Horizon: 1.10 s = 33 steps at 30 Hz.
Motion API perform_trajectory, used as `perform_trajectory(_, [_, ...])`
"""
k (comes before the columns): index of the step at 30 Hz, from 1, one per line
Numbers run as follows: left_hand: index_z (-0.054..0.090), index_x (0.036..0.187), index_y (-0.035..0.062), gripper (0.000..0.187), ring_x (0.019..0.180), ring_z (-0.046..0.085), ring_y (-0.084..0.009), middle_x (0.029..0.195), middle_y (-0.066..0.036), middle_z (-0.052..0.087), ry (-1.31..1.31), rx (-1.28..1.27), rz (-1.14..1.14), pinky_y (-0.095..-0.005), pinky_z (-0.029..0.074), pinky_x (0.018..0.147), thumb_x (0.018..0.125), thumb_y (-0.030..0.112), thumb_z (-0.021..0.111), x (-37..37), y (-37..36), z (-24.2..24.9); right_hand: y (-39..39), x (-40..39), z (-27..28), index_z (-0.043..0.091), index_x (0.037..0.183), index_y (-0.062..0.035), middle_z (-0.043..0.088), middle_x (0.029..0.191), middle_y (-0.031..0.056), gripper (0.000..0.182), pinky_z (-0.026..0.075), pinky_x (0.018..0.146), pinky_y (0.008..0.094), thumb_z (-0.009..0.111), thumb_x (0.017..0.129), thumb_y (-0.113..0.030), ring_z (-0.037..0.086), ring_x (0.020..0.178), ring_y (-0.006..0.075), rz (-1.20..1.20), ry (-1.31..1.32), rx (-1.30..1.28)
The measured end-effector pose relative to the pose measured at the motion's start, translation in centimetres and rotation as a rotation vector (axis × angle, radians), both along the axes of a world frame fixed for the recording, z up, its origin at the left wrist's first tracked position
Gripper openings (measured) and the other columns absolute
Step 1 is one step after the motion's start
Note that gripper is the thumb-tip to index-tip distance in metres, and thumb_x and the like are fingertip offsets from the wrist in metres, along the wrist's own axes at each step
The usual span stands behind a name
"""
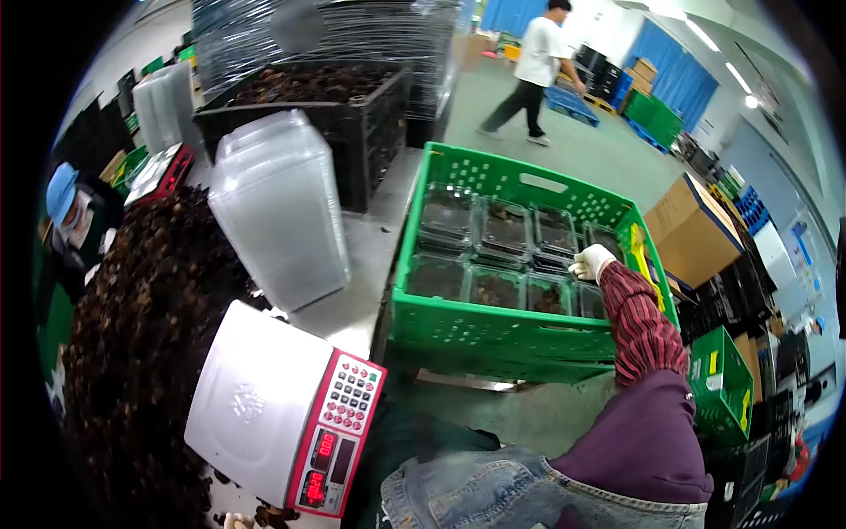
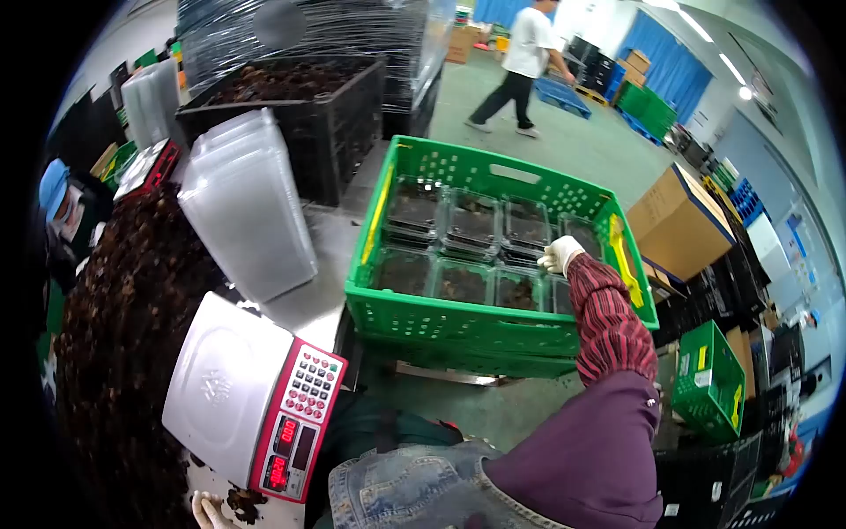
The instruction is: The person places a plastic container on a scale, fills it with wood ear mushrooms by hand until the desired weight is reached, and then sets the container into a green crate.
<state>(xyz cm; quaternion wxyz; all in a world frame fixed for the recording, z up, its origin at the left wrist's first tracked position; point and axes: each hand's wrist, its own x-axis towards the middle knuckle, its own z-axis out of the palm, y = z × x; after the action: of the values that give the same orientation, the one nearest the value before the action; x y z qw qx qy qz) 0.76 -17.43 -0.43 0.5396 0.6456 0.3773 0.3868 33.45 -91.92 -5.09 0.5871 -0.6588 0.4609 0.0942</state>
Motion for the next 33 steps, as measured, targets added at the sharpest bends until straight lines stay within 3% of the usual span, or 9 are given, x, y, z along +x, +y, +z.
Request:
perform_trajectory(3, [0.062,0.103,-0.0017,0.017,0.077,0.059,-0.0210,0.088,-0.010,0.063,0.103,-0.051,0.035,-0.0331,0.053,0.073,0.086,-0.002,0.060,-0.5,-0.9,0.7,12.6,2.7,7.1,0.061,0.079,0.0034,0.065,0.070,0.0137,0.017,0.038,0.041,0.0273,0.053,0.082,-0.011,0.055,0.048,0.0162,0.403,-0.289,-0.335])
perform_trajectory(11, [0.068,0.098,0.0011,0.015,0.086,0.064,-0.0245,0.093,-0.012,0.067,0.348,0.423,-0.199,-0.0300,0.050,0.078,0.084,0.001,0.062,-3.3,1.3,-4.1,42.5,8.8,17.5,0.062,0.091,-0.0036,0.060,0.087,0.0147,0.011,0.048,0.067,0.0375,0.060,0.090,-0.014,0.060,0.079,0.0314,0.849,-1.748,-1.497])
perform_trajectory(13, [0.067,0.103,0.0038,0.022,0.090,0.062,-0.0297,0.096,-0.014,0.064,0.323,0.490,-0.246,-0.0347,0.050,0.078,0.081,0.002,0.064,-3.5,1.2,-3.9,47.9,10.4,18.6,0.063,0.095,-0.0041,0.059,0.089,0.0172,0.011,0.048,0.068,0.0367,0.059,0.091,-0.014,0.060,0.081,0.0312,0.759,-1.818,-1.684])
perform_trajectory(15, [0.066,0.107,0.0074,0.030,0.095,0.059,-0.0313,0.103,-0.014,0.062,0.442,0.690,-0.264,-0.0390,0.049,0.078,0.077,0.006,0.068,-4.4,2.0,-4.4,50.3,14.0,17.8,0.062,0.098,-0.0022,0.059,0.087,0.0175,0.015,0.048,0.070,0.0359,0.056,0.093,-0.015,0.060,0.082,0.0311,1.187,-1.533,-1.792])
perform_trajectory(19, [0.063,0.116,0.0116,0.050,0.106,0.055,-0.0373,0.118,-0.018,0.056,0.676,0.863,-0.176,-0.0426,0.047,0.089,0.066,0.016,0.074,-8.5,9.0,-3.7,48.8,19.0,17.0,0.058,0.096,0.0004,0.057,0.080,0.0130,0.017,0.044,0.068,0.0317,0.050,0.096,-0.015,0.057,0.074,0.0238,1.414,-1.659,-1.207])
perform_trajectory(21, [0.064,0.111,0.0089,0.047,0.095,0.055,-0.0364,0.107,-0.017,0.055,0.855,0.896,0.091,-0.0413,0.048,0.080,0.065,0.016,0.072,-10.6,13.5,-2.5,47.4,18.5,18.7,0.057,0.093,-0.0002,0.050,0.075,0.0050,0.013,0.040,0.065,0.0265,0.050,0.096,-0.011,0.050,0.070,0.0129,1.563,-1.288,-0.849])
perform_trajectory(25, [0.045,0.137,0.0373,0.061,0.132,0.029,-0.0459,0.148,-0.018,0.032,1.251,0.525,0.742,-0.0641,0.033,0.097,0.081,0.050,0.066,-14.3,23.4,-5.3,47.6,19.4,20.1,0.054,0.082,0.0007,0.046,0.072,0.0004,0.015,0.036,0.061,0.0238,0.052,0.094,-0.009,0.042,0.067,0.0074,1.680,-1.096,-0.849])
perform_trajectory(28, [0.043,0.137,0.0424,0.073,0.124,0.042,-0.0430,0.142,-0.019,0.038,1.227,0.236,0.656,-0.0611,0.037,0.095,0.072,0.067,0.064,-12.0,25.1,-6.7,48.2,18.4,20.5,0.052,0.076,0.0002,0.045,0.067,-0.0012,0.017,0.035,0.058,0.0236,0.053,0.091,-0.009,0.041,0.063,0.0063,1.647,-1.053,-0.781])
perform_trajectory(33, [0.063,0.118,0.0318,0.050,0.112,0.048,-0.0317,0.118,-0.009,0.052,1.192,0.661,0.378,-0.0527,0.041,0.087,0.070,0.044,0.071,-5.8,18.2,-7.6,48.1,19.3,20.3,0.047,0.069,-0.0066,0.039,0.064,-0.0070,0.028,0.031,0.057,0.0215,0.054,0.093,-0.019,0.036,0.061,0.0029,1.635,-1.052,-0.589])
